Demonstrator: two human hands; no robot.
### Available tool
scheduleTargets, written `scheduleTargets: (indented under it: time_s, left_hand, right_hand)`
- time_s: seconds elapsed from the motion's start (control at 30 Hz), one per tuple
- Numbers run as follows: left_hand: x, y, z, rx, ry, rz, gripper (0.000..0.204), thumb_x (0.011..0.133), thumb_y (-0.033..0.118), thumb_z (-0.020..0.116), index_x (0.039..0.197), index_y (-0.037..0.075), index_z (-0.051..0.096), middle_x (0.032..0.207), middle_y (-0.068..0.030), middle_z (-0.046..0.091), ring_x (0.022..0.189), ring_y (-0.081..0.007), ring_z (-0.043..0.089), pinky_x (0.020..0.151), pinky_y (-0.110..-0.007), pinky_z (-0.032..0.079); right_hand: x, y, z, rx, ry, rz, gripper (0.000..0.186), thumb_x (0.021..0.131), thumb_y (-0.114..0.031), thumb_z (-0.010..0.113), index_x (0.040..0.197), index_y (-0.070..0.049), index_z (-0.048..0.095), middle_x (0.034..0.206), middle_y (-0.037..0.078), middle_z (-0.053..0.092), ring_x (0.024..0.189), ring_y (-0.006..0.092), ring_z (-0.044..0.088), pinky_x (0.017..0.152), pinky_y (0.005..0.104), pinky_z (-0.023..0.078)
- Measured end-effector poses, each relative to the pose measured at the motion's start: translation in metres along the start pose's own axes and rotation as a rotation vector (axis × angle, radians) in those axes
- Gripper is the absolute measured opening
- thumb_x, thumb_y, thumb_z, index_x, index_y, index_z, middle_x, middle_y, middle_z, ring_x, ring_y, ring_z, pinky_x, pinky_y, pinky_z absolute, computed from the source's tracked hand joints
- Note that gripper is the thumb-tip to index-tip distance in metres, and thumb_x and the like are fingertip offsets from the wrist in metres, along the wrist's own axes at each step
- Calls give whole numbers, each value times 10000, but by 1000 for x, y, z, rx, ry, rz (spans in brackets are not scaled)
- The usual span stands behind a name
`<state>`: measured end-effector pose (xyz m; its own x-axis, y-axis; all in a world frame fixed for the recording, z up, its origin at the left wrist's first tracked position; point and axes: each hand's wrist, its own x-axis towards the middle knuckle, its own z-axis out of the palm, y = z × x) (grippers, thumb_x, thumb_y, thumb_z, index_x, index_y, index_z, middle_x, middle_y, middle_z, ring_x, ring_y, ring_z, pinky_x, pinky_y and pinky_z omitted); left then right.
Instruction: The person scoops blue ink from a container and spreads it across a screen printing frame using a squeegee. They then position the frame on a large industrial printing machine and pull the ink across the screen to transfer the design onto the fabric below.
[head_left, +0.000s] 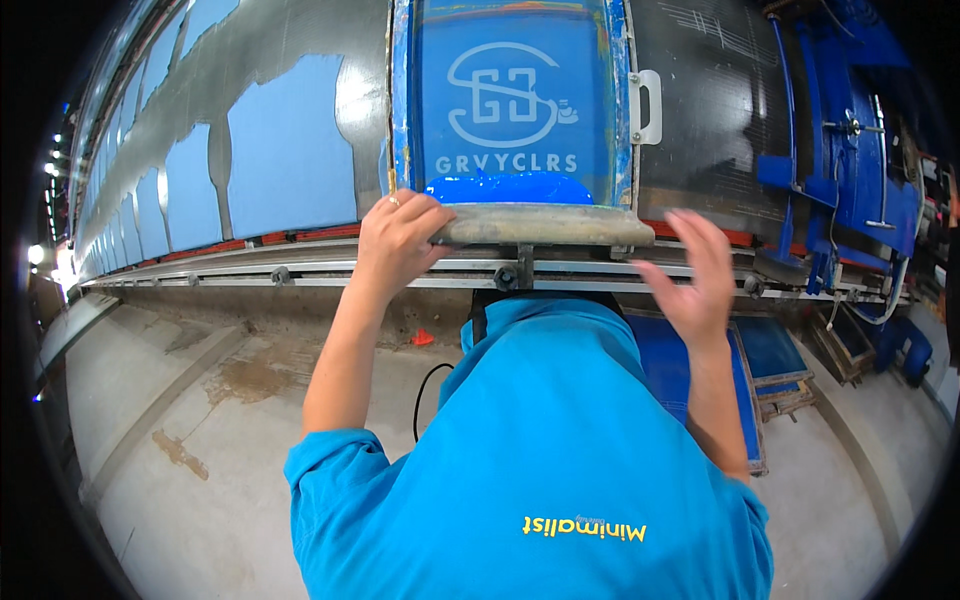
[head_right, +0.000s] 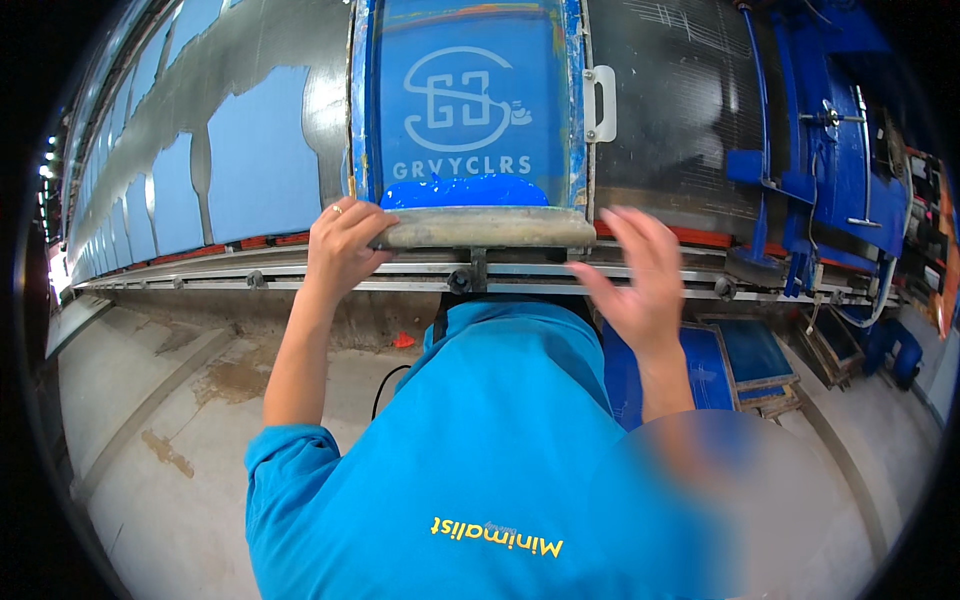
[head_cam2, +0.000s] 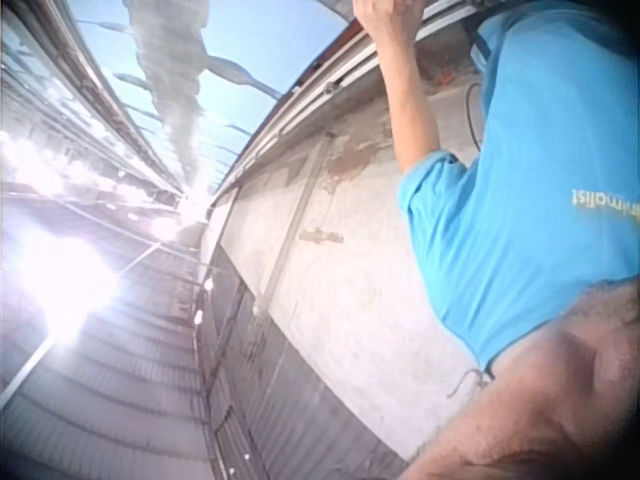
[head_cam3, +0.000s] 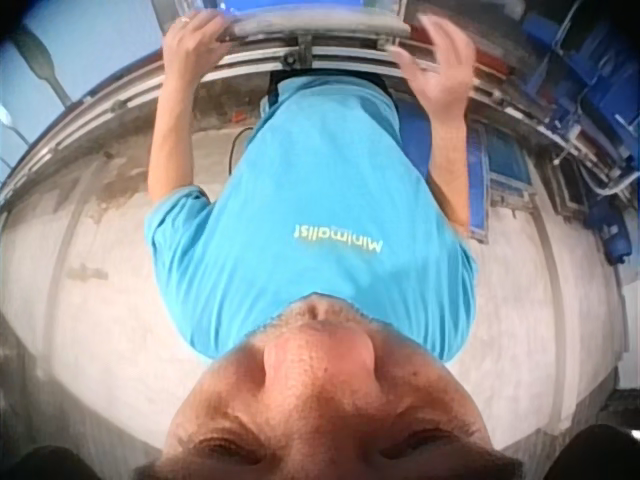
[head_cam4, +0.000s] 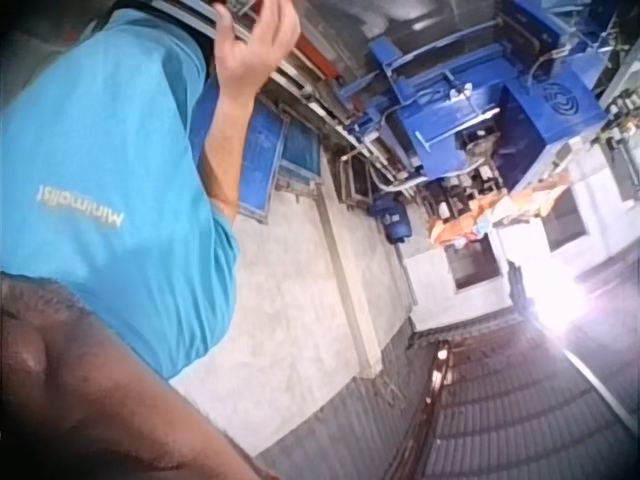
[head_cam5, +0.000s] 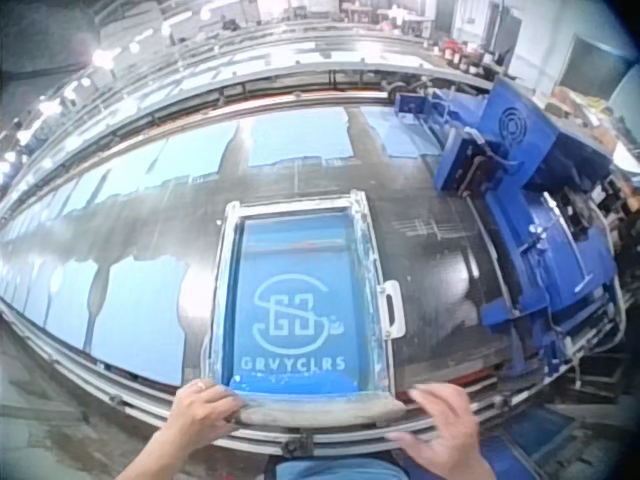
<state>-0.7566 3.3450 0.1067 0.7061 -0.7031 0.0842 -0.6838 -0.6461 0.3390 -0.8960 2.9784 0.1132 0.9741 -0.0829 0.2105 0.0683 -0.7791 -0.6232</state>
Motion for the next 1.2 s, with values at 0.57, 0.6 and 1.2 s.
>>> scheduleTargets:
  time_s: [0.57, 0.6, 1.2]
  left_hand:
    - [15, -55, 40, -140, -102, -110, 324, 712, 313, 898, 906, 95, 756, 857, -23, 698, 853, -240, 669, 757, -386, 552]
    - [15, -56, 41, -137, -108, -115, 323, 729, 342, 891, 898, 97, 763, 845, -22, 696, 848, -240, 669, 757, -384, 551]
    - [92, -95, 29, -382, -600, -399, 663, 635, 553, 927, 986, 3, 809, 683, -142, 705, 654, -262, 686, 616, -399, 549]
  right_hand:
    - [61, 5, 97, 100, -250, -79, 255, 809, -115, 793, 1029, -20, 706, 942, 109, 703, 926, 310, 643, 797, 410, 522]
    - [60, 6, 100, 113, -240, -81, 249, 813, -119, 791, 1025, -20, 706, 938, 109, 704, 927, 311, 644, 797, 411, 522]
    - [147, 53, 94, 293, -629, 403, 372, 911, -355, 775, 1081, -26, 736, 903, 101, 730, 851, 238, 677, 792, 376, 529]
